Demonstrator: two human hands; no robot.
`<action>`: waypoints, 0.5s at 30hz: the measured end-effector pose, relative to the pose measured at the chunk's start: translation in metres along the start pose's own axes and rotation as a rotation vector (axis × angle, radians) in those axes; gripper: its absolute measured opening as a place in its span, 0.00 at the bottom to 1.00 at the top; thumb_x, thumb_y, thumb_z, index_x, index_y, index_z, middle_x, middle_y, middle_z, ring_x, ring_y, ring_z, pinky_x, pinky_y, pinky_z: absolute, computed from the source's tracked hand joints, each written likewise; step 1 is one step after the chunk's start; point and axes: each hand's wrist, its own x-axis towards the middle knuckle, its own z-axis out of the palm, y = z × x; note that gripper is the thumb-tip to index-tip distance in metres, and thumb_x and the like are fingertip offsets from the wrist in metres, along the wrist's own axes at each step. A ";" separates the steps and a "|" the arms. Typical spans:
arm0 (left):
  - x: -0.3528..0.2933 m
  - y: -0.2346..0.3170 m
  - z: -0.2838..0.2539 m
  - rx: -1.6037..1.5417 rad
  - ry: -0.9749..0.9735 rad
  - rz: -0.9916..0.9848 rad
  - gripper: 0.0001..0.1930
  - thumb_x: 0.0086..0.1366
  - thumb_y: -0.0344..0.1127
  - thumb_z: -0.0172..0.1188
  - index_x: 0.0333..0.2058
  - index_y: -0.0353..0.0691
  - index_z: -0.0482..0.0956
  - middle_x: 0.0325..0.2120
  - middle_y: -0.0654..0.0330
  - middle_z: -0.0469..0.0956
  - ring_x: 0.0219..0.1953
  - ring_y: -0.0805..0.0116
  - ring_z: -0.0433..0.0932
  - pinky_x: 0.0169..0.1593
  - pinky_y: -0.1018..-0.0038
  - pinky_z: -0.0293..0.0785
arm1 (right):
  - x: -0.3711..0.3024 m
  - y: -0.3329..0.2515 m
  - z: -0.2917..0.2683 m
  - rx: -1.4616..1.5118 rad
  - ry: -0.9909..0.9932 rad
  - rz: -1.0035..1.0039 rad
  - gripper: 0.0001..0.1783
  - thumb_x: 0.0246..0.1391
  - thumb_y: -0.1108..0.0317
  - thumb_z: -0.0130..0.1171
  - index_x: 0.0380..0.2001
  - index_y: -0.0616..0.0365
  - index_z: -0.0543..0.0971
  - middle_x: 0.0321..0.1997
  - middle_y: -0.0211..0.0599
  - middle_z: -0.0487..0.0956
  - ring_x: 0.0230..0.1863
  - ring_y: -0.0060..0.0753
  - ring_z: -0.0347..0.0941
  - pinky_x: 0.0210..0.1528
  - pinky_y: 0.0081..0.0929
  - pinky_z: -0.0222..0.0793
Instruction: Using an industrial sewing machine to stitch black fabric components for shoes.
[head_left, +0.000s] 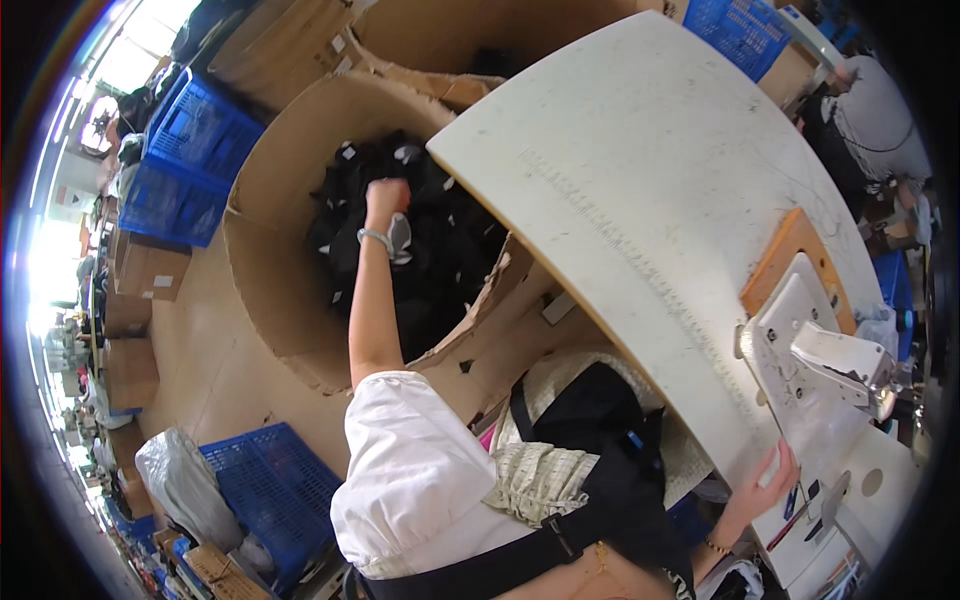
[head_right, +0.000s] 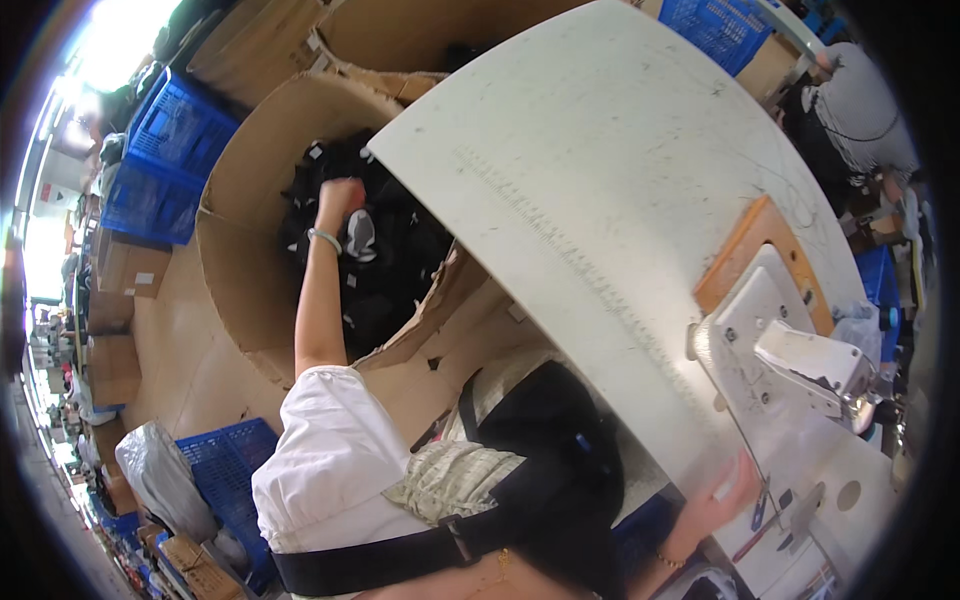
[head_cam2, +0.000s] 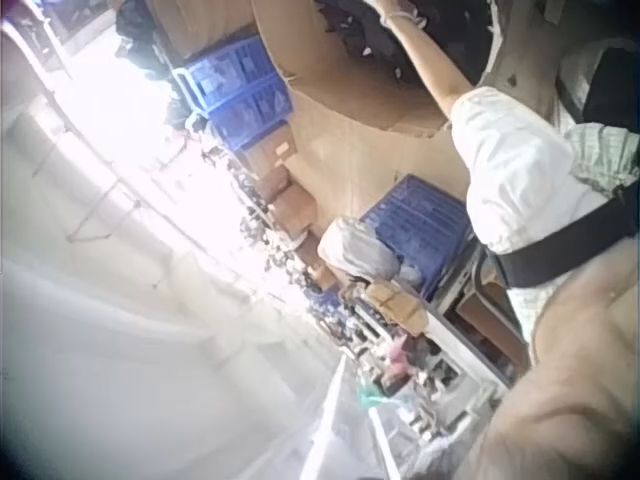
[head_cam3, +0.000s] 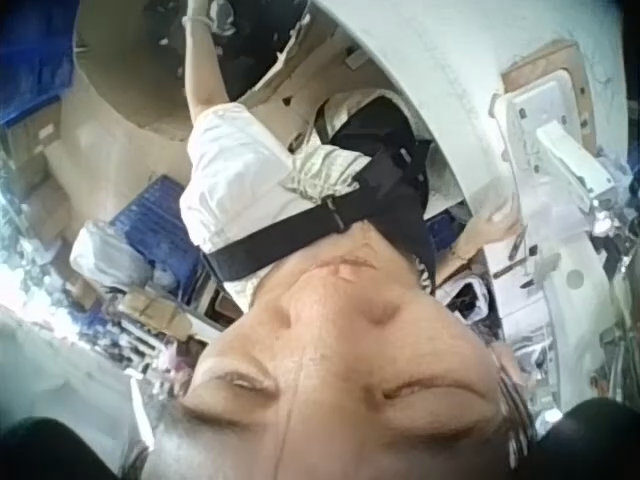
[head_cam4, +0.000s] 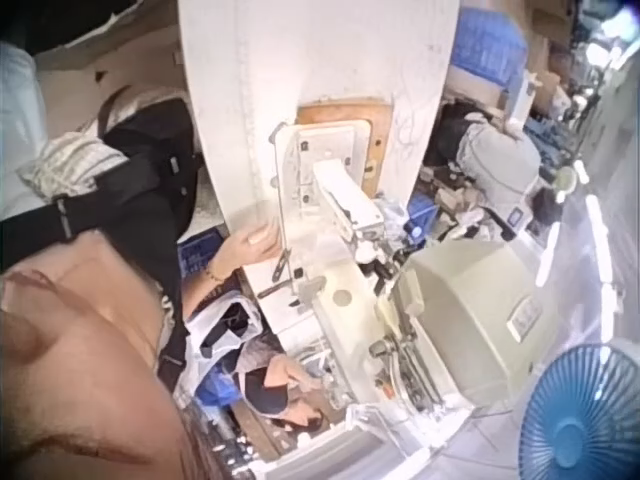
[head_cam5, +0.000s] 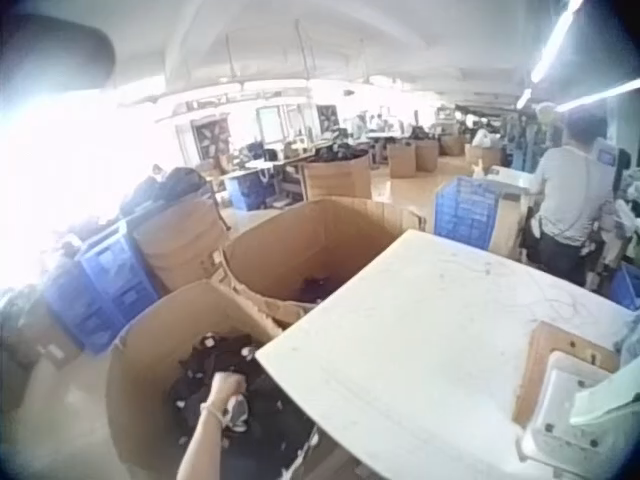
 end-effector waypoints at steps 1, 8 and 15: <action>-0.036 -0.003 0.032 -0.281 -0.104 0.106 0.04 0.43 0.34 0.61 0.18 0.45 0.76 0.18 0.62 0.77 0.20 0.63 0.76 0.23 0.69 0.71 | 0.007 -0.022 0.010 0.066 -0.107 -0.077 0.16 0.53 0.70 0.54 0.46 0.63 0.72 0.48 0.42 0.72 0.51 0.45 0.65 0.53 0.38 0.58; -0.143 0.037 0.138 -0.675 -0.777 -0.765 0.24 0.45 0.40 0.68 0.37 0.33 0.72 0.30 0.46 0.75 0.42 0.50 0.75 0.47 0.60 0.72 | 0.053 -0.164 0.061 0.206 -0.606 -0.514 0.33 0.46 0.69 0.59 0.57 0.58 0.63 0.62 0.44 0.59 0.64 0.49 0.53 0.62 0.42 0.51; -0.130 -0.048 0.139 -0.129 -0.243 -1.186 0.38 0.44 0.56 0.67 0.44 0.30 0.65 0.41 0.47 0.69 0.45 0.53 0.72 0.45 0.63 0.72 | 0.064 -0.204 0.089 0.074 -0.657 -0.631 0.35 0.42 0.76 0.57 0.58 0.57 0.62 0.64 0.44 0.56 0.65 0.53 0.50 0.64 0.46 0.49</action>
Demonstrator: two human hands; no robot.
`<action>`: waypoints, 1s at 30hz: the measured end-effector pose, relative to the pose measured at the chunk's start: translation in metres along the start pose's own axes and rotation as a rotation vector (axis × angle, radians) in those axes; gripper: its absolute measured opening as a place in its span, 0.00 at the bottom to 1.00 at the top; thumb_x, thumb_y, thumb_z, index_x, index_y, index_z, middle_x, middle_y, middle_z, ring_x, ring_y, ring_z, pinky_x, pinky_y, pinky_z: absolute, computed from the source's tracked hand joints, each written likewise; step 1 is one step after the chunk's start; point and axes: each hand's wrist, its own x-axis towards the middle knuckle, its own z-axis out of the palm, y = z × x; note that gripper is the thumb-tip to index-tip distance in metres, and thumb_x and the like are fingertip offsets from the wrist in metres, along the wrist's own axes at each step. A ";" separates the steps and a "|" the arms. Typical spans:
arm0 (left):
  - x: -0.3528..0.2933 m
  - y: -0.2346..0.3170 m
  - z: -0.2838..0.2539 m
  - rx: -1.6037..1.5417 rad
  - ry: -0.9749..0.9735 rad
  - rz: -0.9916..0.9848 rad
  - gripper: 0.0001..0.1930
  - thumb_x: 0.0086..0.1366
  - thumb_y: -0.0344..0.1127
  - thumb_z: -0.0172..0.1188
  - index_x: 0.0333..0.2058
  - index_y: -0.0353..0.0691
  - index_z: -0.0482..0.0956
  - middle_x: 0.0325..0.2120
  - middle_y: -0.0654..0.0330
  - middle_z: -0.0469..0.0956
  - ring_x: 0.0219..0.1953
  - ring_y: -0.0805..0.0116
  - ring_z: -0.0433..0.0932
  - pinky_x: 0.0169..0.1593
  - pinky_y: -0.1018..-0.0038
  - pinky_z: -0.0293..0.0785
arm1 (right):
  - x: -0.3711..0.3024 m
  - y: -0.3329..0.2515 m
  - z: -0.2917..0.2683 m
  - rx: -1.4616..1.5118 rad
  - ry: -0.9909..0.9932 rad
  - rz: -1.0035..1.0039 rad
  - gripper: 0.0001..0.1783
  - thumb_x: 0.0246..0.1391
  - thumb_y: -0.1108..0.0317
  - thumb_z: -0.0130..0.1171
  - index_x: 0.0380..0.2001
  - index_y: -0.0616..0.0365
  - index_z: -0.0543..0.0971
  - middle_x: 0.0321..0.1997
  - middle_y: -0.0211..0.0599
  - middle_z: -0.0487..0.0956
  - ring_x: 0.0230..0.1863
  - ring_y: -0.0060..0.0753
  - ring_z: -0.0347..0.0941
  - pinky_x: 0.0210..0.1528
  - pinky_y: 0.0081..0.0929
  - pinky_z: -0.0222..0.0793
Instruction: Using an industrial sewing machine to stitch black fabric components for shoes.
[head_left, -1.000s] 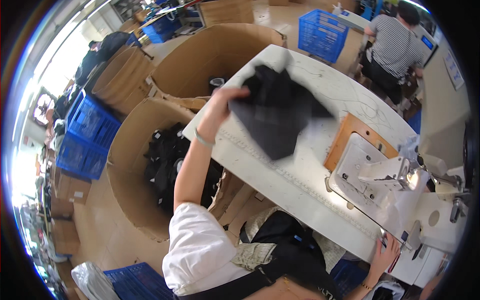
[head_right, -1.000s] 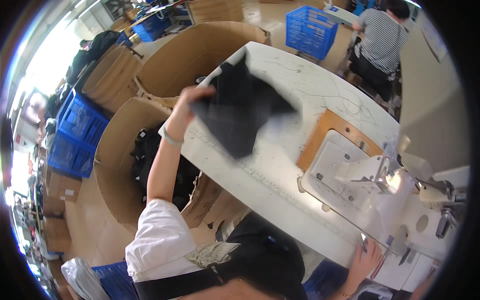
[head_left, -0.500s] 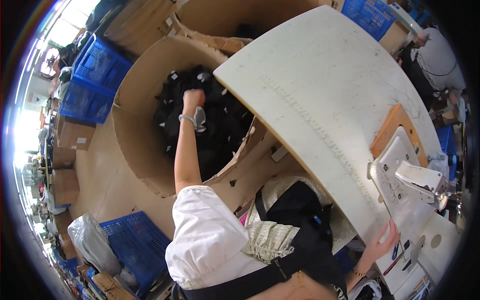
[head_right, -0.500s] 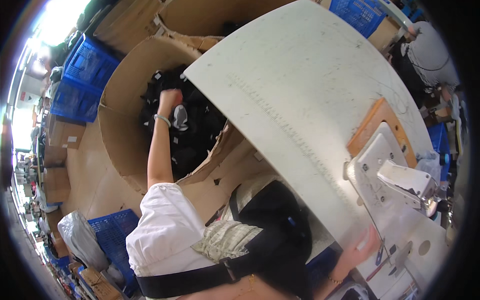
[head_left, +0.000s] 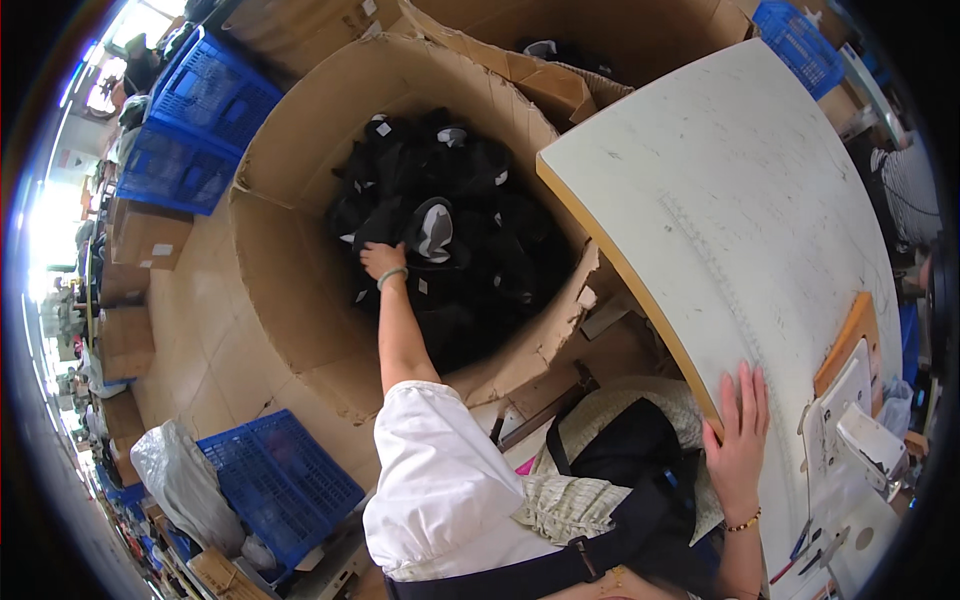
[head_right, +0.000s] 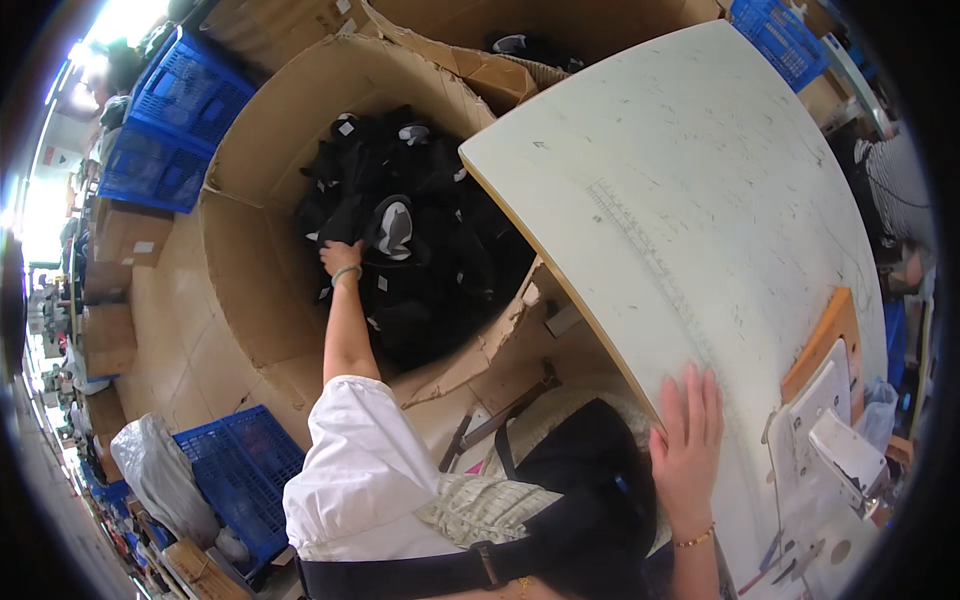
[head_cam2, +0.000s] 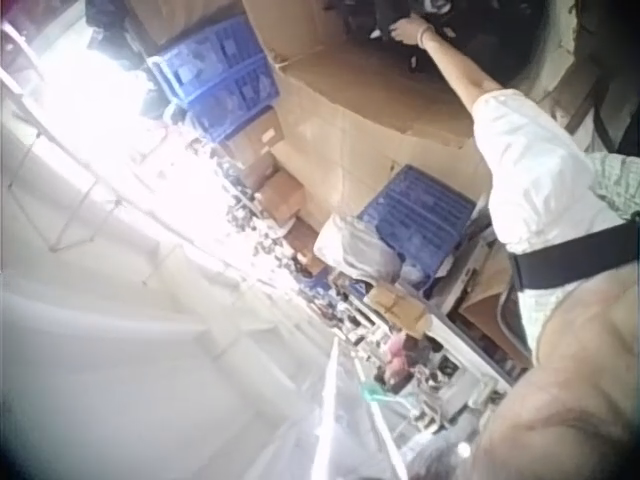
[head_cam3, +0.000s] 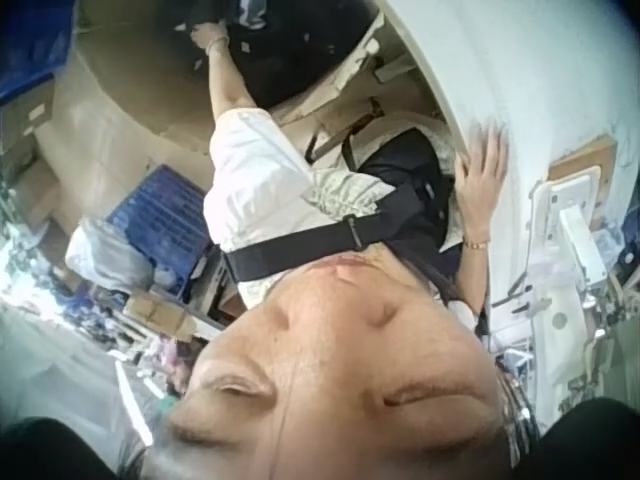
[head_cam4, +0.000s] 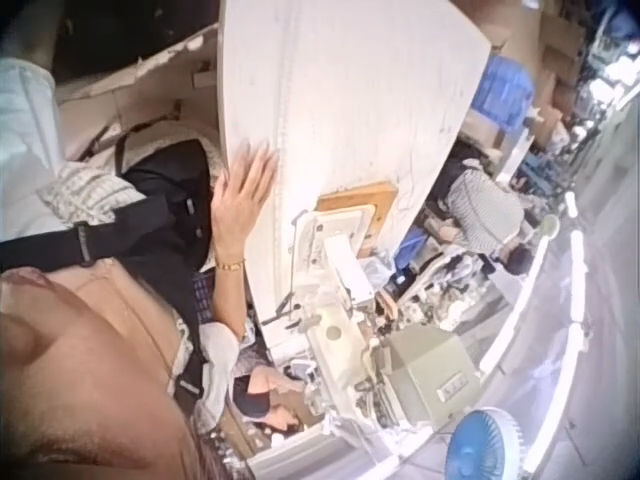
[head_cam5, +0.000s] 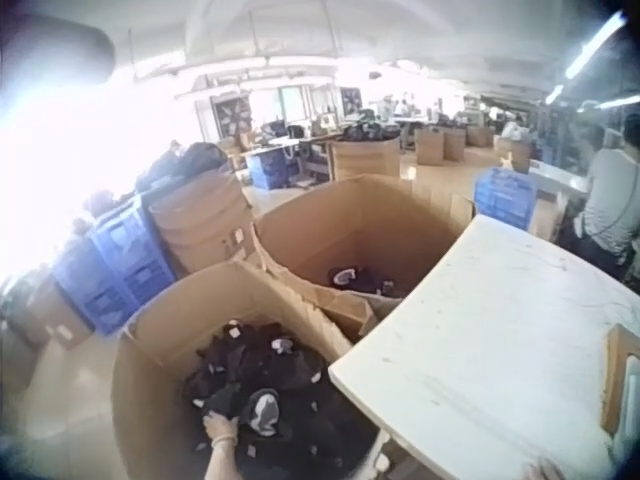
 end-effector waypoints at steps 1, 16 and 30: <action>0.015 -0.006 0.006 -0.050 -0.024 -0.023 0.42 0.45 0.59 0.64 0.46 0.27 0.63 0.41 0.45 0.69 0.46 0.52 0.72 0.46 0.62 0.71 | 0.000 0.001 0.001 -0.019 -0.004 0.000 0.35 0.42 0.76 0.57 0.57 0.57 0.63 0.64 0.45 0.56 0.65 0.53 0.50 0.64 0.46 0.49; 0.053 0.017 0.022 -1.118 -0.145 -0.325 0.24 0.48 0.36 0.68 0.38 0.21 0.74 0.35 0.47 0.77 0.37 0.56 0.74 0.44 0.68 0.68 | -0.003 0.006 0.005 -0.102 -0.016 -0.006 0.31 0.42 0.74 0.58 0.54 0.58 0.66 0.63 0.47 0.57 0.64 0.55 0.51 0.62 0.49 0.53; -0.132 0.058 -0.442 -1.846 -0.540 0.634 0.12 0.53 0.24 0.55 0.38 0.26 0.74 0.35 0.49 0.77 0.36 0.62 0.78 0.40 0.72 0.75 | -0.006 0.023 -0.032 0.614 0.256 -0.034 0.33 0.46 0.68 0.60 0.57 0.58 0.63 0.63 0.45 0.58 0.62 0.49 0.55 0.61 0.40 0.54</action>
